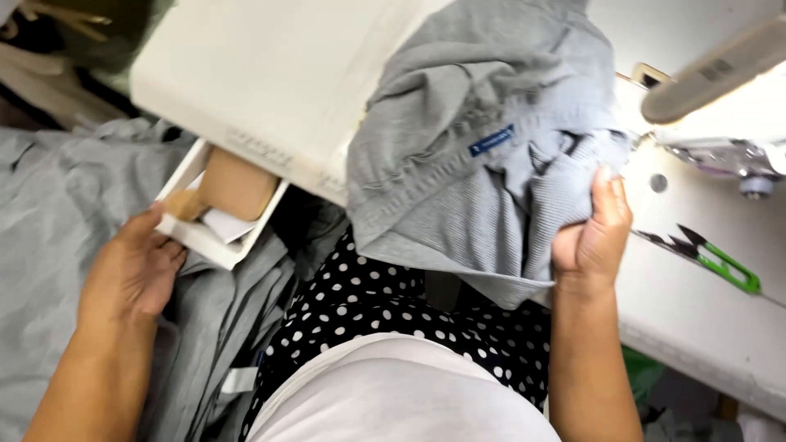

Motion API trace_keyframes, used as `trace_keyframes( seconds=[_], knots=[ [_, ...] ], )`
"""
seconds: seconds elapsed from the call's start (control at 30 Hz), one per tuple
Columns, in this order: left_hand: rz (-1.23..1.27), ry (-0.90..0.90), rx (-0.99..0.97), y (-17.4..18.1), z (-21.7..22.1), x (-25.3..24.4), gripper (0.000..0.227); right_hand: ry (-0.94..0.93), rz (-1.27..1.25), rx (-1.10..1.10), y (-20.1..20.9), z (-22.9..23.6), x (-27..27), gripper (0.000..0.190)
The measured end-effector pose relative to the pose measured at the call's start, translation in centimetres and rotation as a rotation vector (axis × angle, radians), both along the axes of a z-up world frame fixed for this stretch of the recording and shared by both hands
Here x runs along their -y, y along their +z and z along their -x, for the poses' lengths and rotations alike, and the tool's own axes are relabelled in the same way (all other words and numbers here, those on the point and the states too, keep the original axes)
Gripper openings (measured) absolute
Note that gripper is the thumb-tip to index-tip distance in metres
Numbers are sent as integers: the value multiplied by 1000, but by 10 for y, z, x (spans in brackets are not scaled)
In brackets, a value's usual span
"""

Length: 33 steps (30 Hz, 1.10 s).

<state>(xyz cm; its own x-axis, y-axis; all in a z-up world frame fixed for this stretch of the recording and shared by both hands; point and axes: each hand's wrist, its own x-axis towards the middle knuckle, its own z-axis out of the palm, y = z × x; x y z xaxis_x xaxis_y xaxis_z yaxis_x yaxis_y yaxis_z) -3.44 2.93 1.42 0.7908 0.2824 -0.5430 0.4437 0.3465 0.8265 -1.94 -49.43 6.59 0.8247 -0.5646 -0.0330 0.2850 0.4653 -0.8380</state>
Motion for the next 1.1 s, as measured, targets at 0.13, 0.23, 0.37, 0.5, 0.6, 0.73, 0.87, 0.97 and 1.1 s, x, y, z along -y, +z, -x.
trace_keyframes(
  seconds=[0.13, 0.23, 0.37, 0.5, 0.6, 0.73, 0.87, 0.97, 1.1],
  knots=[
    [148, 371, -37, -10, 2, 20, 27, 47, 16, 68, 4, 0, -5, 33],
    [148, 411, -26, 3, -7, 47, 25, 41, 28, 73, 4, -1, -4, 27],
    [157, 67, 60, 24, -54, 71, 47, 32, -42, 77, 4, -1, -6, 32],
    [326, 247, 101, 8, -94, 97, 11, 51, -62, 71, 6, 2, -7, 33],
    [269, 368, 119, -15, -102, 110, 7, 57, -51, 84, 7, 2, -6, 26],
    [-237, 365, 712, -25, -74, 132, 38, 89, -106, 129, 10, 4, -7, 31],
    [-913, 136, 1167, 40, -29, 206, 54, 54, -89, 189, 5, 3, -5, 28],
    [-621, -592, 1253, 96, -12, 260, 29, 94, -36, 260, 0, 6, -4, 29],
    [-637, -769, 1190, 99, -25, 334, 44, 63, 22, 281, 2, 8, -7, 21]
  ],
)
